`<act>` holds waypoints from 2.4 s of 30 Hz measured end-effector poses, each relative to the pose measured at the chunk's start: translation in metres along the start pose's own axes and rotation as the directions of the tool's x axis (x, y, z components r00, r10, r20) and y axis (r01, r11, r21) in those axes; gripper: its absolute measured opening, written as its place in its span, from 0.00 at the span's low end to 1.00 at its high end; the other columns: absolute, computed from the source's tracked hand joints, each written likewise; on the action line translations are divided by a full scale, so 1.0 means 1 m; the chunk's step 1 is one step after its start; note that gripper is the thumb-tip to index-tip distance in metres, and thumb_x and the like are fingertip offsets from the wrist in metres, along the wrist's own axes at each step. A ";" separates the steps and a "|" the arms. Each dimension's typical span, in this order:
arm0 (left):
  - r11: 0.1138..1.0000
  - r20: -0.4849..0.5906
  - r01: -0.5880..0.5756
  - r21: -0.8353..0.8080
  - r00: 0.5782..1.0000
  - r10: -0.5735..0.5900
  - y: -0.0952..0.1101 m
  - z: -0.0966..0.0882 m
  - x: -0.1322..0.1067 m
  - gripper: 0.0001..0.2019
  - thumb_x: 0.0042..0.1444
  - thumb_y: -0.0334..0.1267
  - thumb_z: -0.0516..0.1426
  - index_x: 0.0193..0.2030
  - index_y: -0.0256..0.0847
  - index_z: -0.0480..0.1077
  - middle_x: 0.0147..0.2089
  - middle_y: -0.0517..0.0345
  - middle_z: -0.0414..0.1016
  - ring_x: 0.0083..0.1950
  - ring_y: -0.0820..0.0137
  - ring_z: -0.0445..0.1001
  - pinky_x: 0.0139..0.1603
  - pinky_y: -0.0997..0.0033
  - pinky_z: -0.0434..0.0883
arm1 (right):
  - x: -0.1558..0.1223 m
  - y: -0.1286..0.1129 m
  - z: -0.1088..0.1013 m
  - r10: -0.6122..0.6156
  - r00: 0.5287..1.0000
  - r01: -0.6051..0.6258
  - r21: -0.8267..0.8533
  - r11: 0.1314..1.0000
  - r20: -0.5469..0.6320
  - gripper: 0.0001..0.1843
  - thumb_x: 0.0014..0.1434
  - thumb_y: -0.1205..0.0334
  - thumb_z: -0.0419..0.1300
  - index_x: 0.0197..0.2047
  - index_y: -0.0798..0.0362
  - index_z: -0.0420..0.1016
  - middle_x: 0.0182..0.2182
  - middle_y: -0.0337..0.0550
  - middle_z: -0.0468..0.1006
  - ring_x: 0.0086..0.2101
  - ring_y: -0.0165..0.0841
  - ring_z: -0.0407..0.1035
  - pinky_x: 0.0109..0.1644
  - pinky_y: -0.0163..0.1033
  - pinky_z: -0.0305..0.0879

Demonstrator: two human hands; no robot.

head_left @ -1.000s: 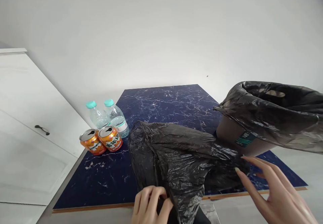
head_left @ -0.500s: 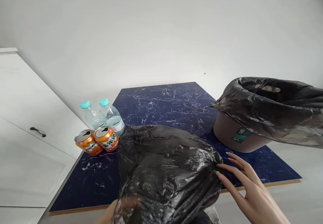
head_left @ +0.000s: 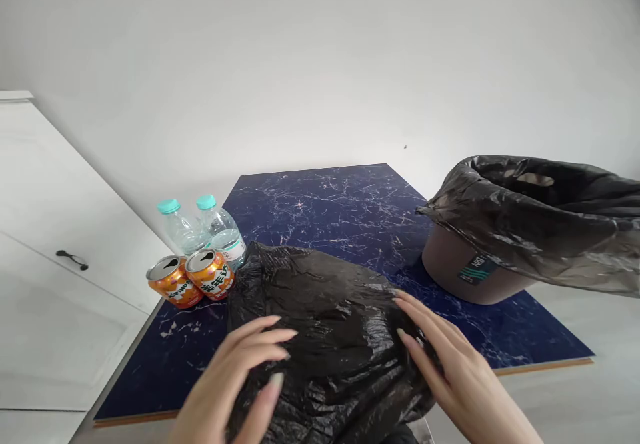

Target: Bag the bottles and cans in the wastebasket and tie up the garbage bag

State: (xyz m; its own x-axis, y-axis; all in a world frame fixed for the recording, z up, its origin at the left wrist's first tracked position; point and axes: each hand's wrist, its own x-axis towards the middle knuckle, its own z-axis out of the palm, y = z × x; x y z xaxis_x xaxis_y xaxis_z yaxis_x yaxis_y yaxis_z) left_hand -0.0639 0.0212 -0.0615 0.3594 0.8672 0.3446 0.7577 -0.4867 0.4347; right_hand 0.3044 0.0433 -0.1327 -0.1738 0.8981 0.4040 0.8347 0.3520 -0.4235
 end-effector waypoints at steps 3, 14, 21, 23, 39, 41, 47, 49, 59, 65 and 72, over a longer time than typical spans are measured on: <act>0.982 0.247 -0.161 0.095 0.960 0.133 0.019 0.020 0.042 0.24 0.76 0.43 0.56 0.76 0.53 0.63 0.78 0.56 0.69 0.81 0.56 0.63 0.74 0.53 0.74 | 0.011 -0.015 0.013 -0.167 0.985 0.169 -0.073 0.983 0.035 0.28 0.80 0.54 0.52 0.79 0.40 0.59 0.75 0.42 0.67 0.72 0.48 0.64 0.71 0.59 0.74; 0.984 0.452 -0.140 0.106 0.888 0.077 -0.043 0.060 0.061 0.47 0.70 0.61 0.60 0.86 0.56 0.40 0.87 0.53 0.43 0.86 0.42 0.40 0.80 0.31 0.60 | 0.010 -0.015 0.046 -0.085 0.978 0.110 -0.124 0.986 0.192 0.44 0.79 0.42 0.52 0.86 0.38 0.32 0.82 0.45 0.42 0.78 0.56 0.43 0.73 0.71 0.64; 0.984 0.503 -0.115 0.137 0.864 0.031 -0.055 0.042 0.038 0.50 0.69 0.64 0.60 0.86 0.62 0.34 0.87 0.57 0.35 0.85 0.37 0.36 0.78 0.24 0.57 | 0.002 -0.008 0.044 0.025 0.958 0.002 -0.093 0.996 0.287 0.45 0.76 0.37 0.52 0.85 0.34 0.32 0.82 0.39 0.38 0.78 0.58 0.41 0.75 0.72 0.58; 0.985 0.498 -0.106 0.136 0.867 0.025 -0.057 0.038 0.033 0.52 0.66 0.65 0.62 0.86 0.62 0.36 0.87 0.57 0.37 0.85 0.36 0.37 0.76 0.23 0.59 | 0.001 -0.006 0.042 0.048 0.952 -0.028 -0.073 0.997 0.303 0.42 0.78 0.38 0.51 0.85 0.32 0.35 0.82 0.37 0.39 0.78 0.58 0.42 0.74 0.70 0.62; 0.981 0.258 -0.100 0.166 0.965 0.055 -0.064 0.033 0.030 0.32 0.79 0.43 0.53 0.84 0.61 0.48 0.83 0.62 0.58 0.83 0.54 0.56 0.78 0.47 0.67 | -0.004 -0.004 0.023 -0.190 0.868 0.169 0.087 0.982 0.459 0.70 0.56 0.33 0.75 0.85 0.31 0.33 0.83 0.42 0.35 0.77 0.70 0.28 0.73 0.86 0.43; 0.982 0.239 -0.094 0.163 0.970 0.053 -0.068 0.020 0.022 0.28 0.79 0.40 0.52 0.82 0.61 0.57 0.81 0.63 0.62 0.82 0.56 0.59 0.78 0.48 0.66 | -0.011 0.001 0.028 -0.171 0.885 0.173 0.034 0.984 0.433 0.68 0.59 0.50 0.76 0.85 0.30 0.31 0.83 0.40 0.36 0.78 0.68 0.28 0.74 0.87 0.41; 0.993 0.180 0.003 0.120 0.983 -0.025 -0.083 -0.015 -0.019 0.22 0.73 0.43 0.58 0.72 0.63 0.71 0.71 0.63 0.78 0.68 0.60 0.80 0.66 0.62 0.79 | -0.027 0.018 0.036 -0.137 0.921 0.173 -0.068 0.983 0.365 0.68 0.55 0.74 0.63 0.85 0.30 0.29 0.82 0.34 0.40 0.79 0.61 0.33 0.77 0.79 0.49; 0.989 0.161 0.004 0.151 0.987 -0.028 -0.084 -0.018 -0.031 0.24 0.69 0.42 0.61 0.71 0.62 0.72 0.71 0.62 0.78 0.68 0.58 0.80 0.66 0.61 0.79 | -0.030 0.022 0.035 -0.142 0.922 0.181 -0.077 0.980 0.360 0.66 0.56 0.72 0.64 0.85 0.29 0.30 0.82 0.33 0.40 0.79 0.62 0.36 0.76 0.79 0.52; 0.976 0.182 -0.027 0.214 0.983 -0.012 -0.101 -0.020 -0.057 0.29 0.67 0.31 0.55 0.70 0.62 0.72 0.72 0.63 0.76 0.69 0.61 0.79 0.66 0.65 0.78 | -0.034 0.026 0.023 -0.138 0.941 0.157 -0.038 0.987 0.310 0.53 0.65 0.73 0.52 0.85 0.29 0.39 0.81 0.27 0.48 0.78 0.52 0.44 0.77 0.70 0.60; 0.951 0.152 0.029 0.309 0.985 -0.080 -0.083 -0.010 -0.059 0.47 0.53 0.32 0.63 0.80 0.63 0.59 0.81 0.58 0.63 0.75 0.47 0.72 0.69 0.49 0.77 | -0.032 0.026 0.014 -0.131 0.942 0.119 0.057 0.991 0.309 0.49 0.66 0.73 0.50 0.84 0.29 0.45 0.80 0.27 0.49 0.78 0.50 0.45 0.78 0.67 0.58; 0.946 0.099 -0.057 0.320 0.995 0.027 -0.065 0.023 -0.033 0.54 0.57 0.29 0.65 0.85 0.59 0.44 0.86 0.52 0.50 0.81 0.43 0.60 0.74 0.42 0.72 | -0.031 0.025 0.003 -0.108 0.948 0.063 0.153 0.986 0.301 0.39 0.74 0.63 0.52 0.83 0.30 0.50 0.78 0.28 0.56 0.77 0.50 0.48 0.78 0.63 0.58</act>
State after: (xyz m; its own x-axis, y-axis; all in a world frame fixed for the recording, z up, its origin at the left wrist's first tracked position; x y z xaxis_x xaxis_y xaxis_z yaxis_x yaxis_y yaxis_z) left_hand -0.1130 0.0265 -0.1207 0.4317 0.8602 0.2716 0.8703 -0.4763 0.1251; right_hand 0.3294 0.0251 -0.1578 -0.4116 0.8925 0.1845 0.7322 0.4444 -0.5161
